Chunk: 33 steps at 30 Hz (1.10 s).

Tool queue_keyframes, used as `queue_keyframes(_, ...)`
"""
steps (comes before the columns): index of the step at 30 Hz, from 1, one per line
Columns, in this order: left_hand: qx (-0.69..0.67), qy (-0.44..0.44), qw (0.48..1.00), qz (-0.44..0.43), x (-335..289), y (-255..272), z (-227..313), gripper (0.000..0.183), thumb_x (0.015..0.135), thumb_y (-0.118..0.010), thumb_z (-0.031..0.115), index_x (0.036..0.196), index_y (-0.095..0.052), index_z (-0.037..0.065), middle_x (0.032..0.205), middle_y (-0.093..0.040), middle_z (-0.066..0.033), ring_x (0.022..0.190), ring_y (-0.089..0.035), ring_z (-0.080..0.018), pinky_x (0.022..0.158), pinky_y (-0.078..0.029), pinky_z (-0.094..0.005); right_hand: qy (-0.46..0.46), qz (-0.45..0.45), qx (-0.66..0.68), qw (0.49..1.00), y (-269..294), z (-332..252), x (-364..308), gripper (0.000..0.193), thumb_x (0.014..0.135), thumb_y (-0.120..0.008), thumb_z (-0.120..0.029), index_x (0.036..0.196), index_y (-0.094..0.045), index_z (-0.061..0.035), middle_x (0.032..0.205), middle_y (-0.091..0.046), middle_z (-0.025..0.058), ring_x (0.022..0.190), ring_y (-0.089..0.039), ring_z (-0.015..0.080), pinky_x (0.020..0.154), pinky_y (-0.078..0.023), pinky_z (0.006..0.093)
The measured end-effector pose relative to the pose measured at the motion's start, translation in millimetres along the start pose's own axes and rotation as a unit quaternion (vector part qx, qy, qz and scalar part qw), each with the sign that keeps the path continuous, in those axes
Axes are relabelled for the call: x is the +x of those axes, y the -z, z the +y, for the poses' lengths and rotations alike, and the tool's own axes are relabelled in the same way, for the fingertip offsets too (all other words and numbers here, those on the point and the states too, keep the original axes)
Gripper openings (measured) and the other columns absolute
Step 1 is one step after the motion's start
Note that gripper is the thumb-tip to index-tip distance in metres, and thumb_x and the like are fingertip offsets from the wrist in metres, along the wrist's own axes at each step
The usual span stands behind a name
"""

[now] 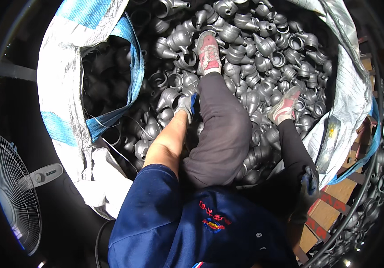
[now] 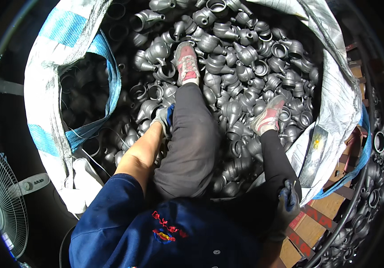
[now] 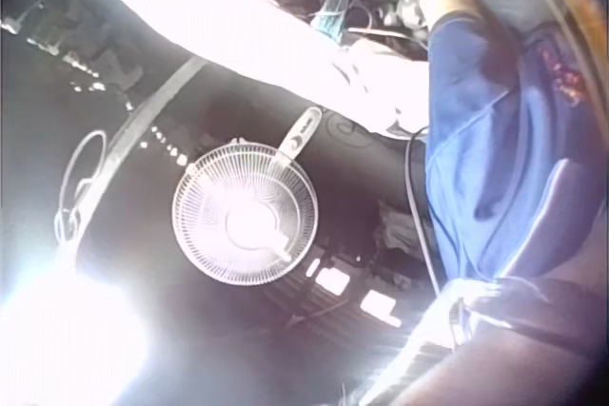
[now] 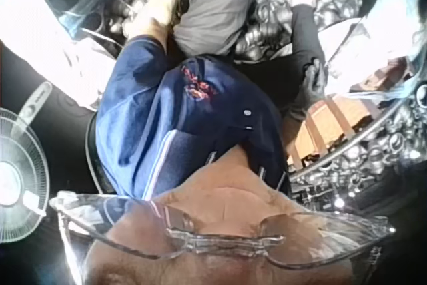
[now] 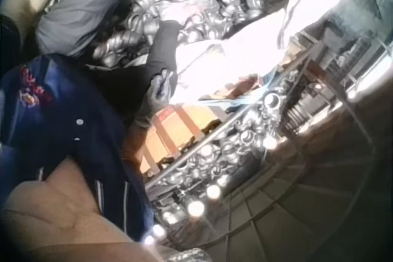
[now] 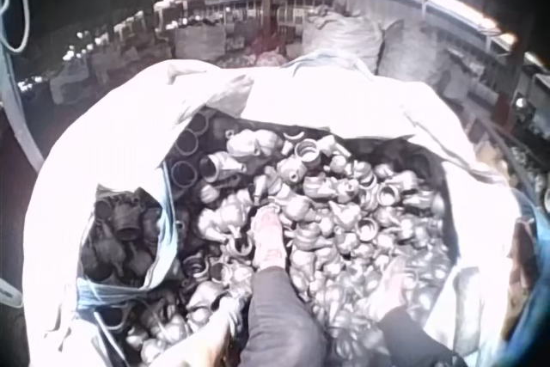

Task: Inspecting and filing metal parts while sitting in a large storage bag.

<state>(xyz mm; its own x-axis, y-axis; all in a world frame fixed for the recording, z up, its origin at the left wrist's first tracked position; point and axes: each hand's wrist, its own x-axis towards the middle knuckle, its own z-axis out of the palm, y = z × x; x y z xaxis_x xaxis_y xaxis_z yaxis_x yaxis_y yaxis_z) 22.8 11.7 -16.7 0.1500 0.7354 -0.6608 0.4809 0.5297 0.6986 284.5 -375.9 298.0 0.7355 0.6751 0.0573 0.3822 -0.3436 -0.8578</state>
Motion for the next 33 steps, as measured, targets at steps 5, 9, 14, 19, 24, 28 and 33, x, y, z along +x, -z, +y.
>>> queue_keyframes(5, 0.154, -0.036, 0.987, 0.036, 23.3, 27.3, -27.7, 0.033, 0.078, -0.059, 0.027, 0.099, -0.064, 0.002, 0.099, -0.065, -0.0167, 0.093, -0.064, -0.0268, 0.078, -0.049, -0.0403, 0.004, -0.025, -0.121, 0.992, -9.7, 4.4, 2.5, 0.030, 0.088, -0.053, -0.005, 0.114, -0.058, 0.0092, 0.110, -0.063, 0.0184, 0.101, -0.062, 0.0250, 0.087, -0.049, 0.0322)
queue_keyframes(9, -0.598, 0.006, 0.799, -0.064, -59.7, 24.7, 7.3, 0.025, 0.088, -0.054, 0.018, 0.104, -0.061, 0.001, 0.098, -0.065, -0.0114, 0.089, -0.064, -0.0254, 0.084, -0.053, -0.0389, 0.001, -0.016, -0.141, 0.990, -1.9, -8.9, -4.4, 0.031, 0.086, -0.054, -0.004, 0.114, -0.058, 0.0085, 0.110, -0.063, 0.0187, 0.103, -0.061, 0.0254, 0.090, -0.047, 0.0321)
queue_keyframes(14, -0.640, -0.155, 0.748, -0.089, -99.7, 78.7, 10.1, 0.032, 0.097, -0.044, 0.024, 0.113, -0.059, 0.000, 0.112, -0.063, -0.0130, 0.102, -0.061, -0.0260, 0.097, -0.046, -0.0383, -0.003, 0.008, -0.104, 0.995, -9.6, -7.2, 1.1, 0.030, 0.089, -0.055, -0.006, 0.115, -0.058, 0.0078, 0.111, -0.063, 0.0172, 0.104, -0.060, 0.0228, 0.091, -0.046, 0.0312)
queue_keyframes(19, -0.697, -0.090, 0.702, -0.117, -136.2, 110.3, 37.8, 0.034, 0.098, -0.042, 0.026, 0.113, -0.058, -0.001, 0.111, -0.063, -0.0149, 0.103, -0.061, -0.0269, 0.097, -0.047, -0.0405, -0.007, -0.015, -0.085, 0.996, -6.3, -8.0, 0.3, 0.031, 0.090, -0.055, -0.007, 0.117, -0.057, 0.0074, 0.113, -0.063, 0.0158, 0.105, -0.059, 0.0208, 0.094, -0.043, 0.0302)
queue_keyframes(24, -0.204, -0.400, 0.867, 0.215, -189.0, 123.8, 105.7, 0.039, 0.098, -0.045, 0.028, 0.115, -0.057, -0.004, 0.110, -0.062, -0.0095, 0.101, -0.058, -0.0189, 0.092, -0.044, -0.0308, -0.024, 0.013, -0.018, 0.999, -9.4, 7.1, 0.4, 0.030, 0.089, -0.058, -0.008, 0.115, -0.059, 0.0079, 0.108, -0.063, 0.0135, 0.095, -0.060, 0.0170, 0.084, -0.047, 0.0274)
queue_keyframes(28, -0.013, -0.408, 0.901, 0.150, -258.7, 114.0, 199.0, 0.031, 0.094, -0.048, 0.027, 0.089, -0.060, -0.001, 0.074, -0.057, -0.0132, 0.074, -0.054, -0.0192, 0.069, -0.043, -0.0373, -0.042, 0.010, 0.082, 0.996, -12.8, -1.9, 5.5, 0.030, 0.089, -0.059, -0.010, 0.114, -0.059, 0.0066, 0.098, -0.065, 0.0099, 0.079, -0.060, 0.0124, 0.075, -0.047, 0.0240)
queue_keyframes(33, -0.231, -0.280, 0.916, -0.171, -309.4, 47.5, 237.2, 0.004, 0.085, -0.066, 0.008, 0.088, -0.063, 0.007, 0.069, -0.051, 0.0088, 0.053, -0.042, 0.0008, 0.046, -0.032, -0.0170, -0.139, -0.096, 0.242, 0.955, -37.8, -56.6, 13.8, 0.032, 0.092, -0.055, -0.015, 0.120, -0.058, 0.0005, 0.080, -0.064, 0.0023, 0.058, -0.049, 0.0021, 0.052, -0.035, 0.0151)
